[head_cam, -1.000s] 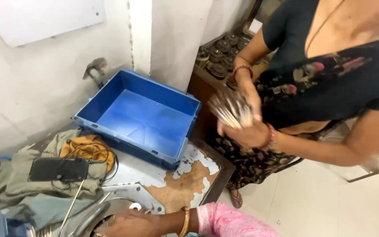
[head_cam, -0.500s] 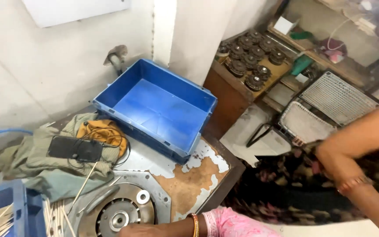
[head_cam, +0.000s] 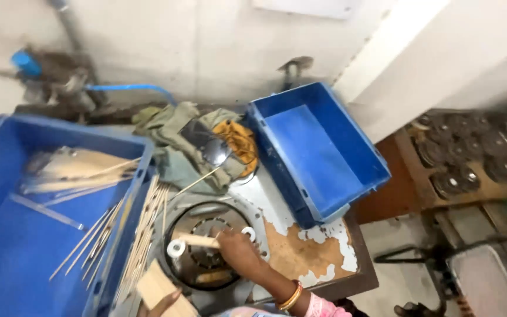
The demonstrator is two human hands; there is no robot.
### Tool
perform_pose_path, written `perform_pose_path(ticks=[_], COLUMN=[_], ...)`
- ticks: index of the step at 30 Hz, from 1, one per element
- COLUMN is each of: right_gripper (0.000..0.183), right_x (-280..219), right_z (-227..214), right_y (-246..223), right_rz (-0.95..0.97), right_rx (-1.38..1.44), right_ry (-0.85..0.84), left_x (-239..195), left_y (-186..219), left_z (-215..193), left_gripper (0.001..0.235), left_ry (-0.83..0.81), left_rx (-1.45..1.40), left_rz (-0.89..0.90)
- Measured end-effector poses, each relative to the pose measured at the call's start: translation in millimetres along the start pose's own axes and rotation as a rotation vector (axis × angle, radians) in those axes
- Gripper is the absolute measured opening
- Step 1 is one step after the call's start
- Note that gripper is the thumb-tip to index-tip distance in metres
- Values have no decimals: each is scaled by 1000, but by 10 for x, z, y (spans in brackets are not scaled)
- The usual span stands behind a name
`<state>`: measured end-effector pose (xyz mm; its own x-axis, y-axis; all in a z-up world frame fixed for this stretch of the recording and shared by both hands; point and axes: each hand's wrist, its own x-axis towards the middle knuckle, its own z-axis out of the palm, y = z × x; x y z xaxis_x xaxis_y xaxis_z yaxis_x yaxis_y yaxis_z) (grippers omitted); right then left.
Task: Inserting incense sticks into a rotating manufacturing machine for processing.
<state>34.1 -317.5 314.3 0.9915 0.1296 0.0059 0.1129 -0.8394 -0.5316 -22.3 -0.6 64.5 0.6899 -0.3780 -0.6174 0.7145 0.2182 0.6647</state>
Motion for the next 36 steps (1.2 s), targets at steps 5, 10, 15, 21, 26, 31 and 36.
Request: perform_pose_path(ticks=[5,10,15,21,26,31,36], right_gripper=[31,21,26,25,29,28,30], right_x=[-28,-133,-94,101,41,-71,-128], right_z=[-116,-241,-575,-50,142,-214,-337], right_y=[-196,-591,-504,162,121,-427,-514], right_rz=[-220,98,413,69,31,28,-68], right_rx=[231,421,84,-96,4,336,184], right_ry=[233,-151,-186,-3,25,35,-258], left_x=[-730,-728,-656,-468,-502,-795,-748], left_y=[1409,1687,1873,1596,1120,1605,1946], left_z=[1250,1456,1465,1270,964,1376,1528], left_gripper=[58,58,59,46,48,48,46], left_ry=[-50,-137,-262,-167,-180,-90,-318], left_rx=[-115,140,347,-340,-369,-109,230], left_rz=[30,445,530,-104,-183,119,632])
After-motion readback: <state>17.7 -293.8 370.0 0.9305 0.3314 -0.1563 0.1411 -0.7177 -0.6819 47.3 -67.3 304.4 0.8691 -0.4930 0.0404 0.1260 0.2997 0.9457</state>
